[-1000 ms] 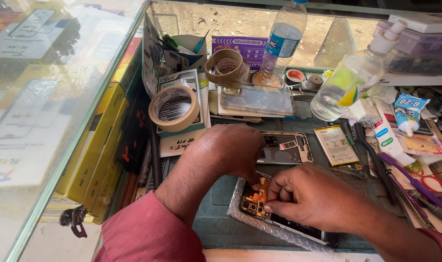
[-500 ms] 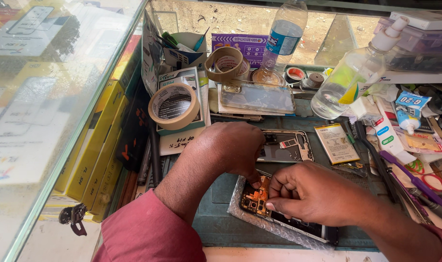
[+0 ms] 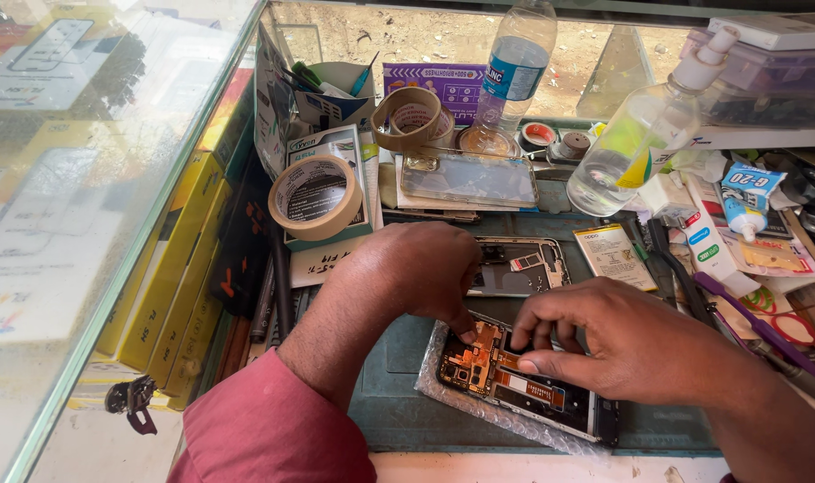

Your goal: The person disassembles a smartphone, removes the battery and internal components, and prepares a new screen assembly by peeling off protective films. They handle the phone chassis, battery, and screen parts on a cluttered workbench.

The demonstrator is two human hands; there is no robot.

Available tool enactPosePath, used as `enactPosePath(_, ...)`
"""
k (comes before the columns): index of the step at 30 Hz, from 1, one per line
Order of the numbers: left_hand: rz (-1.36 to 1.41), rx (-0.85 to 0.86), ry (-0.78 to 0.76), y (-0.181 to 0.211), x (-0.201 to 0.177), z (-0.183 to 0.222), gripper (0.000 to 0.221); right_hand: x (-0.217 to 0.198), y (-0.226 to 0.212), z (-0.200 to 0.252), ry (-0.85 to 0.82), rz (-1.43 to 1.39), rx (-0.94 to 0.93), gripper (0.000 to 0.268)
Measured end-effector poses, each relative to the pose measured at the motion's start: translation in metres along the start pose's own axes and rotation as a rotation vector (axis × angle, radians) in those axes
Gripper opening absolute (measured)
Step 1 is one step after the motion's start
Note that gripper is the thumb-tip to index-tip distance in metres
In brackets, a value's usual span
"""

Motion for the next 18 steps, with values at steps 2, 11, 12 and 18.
enactPosePath(2, 0.004, 0.003, 0.028, -0.002, -0.001, -0.001, 0.047, -0.004, 0.0, 0.003, 0.039, 0.102, -0.002, 0.039)
enactPosePath(11, 0.0, -0.032, 0.041, -0.005, -0.004, 0.003, 0.051, -0.01, 0.015, 0.005, 0.058, 0.23, 0.085, 0.037)
enactPosePath(12, -0.004, -0.034, 0.031, -0.005, -0.004, 0.003, 0.05, -0.009, 0.014, 0.005, 0.06, 0.243, 0.077, 0.035)
enactPosePath(18, -0.001, -0.026, 0.038, -0.004, -0.004, 0.004, 0.051, -0.009, 0.013, 0.003, 0.054, 0.227, 0.06, 0.028)
Point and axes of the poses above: each hand's wrist, its own z-axis away from the middle knuckle, its own x-axis out of the palm, y = z × x, the point moved 7 cm from there along -z, towards the middle knuckle, and after that the axes turned 9 degrees about -z, right-handed, at the moved point
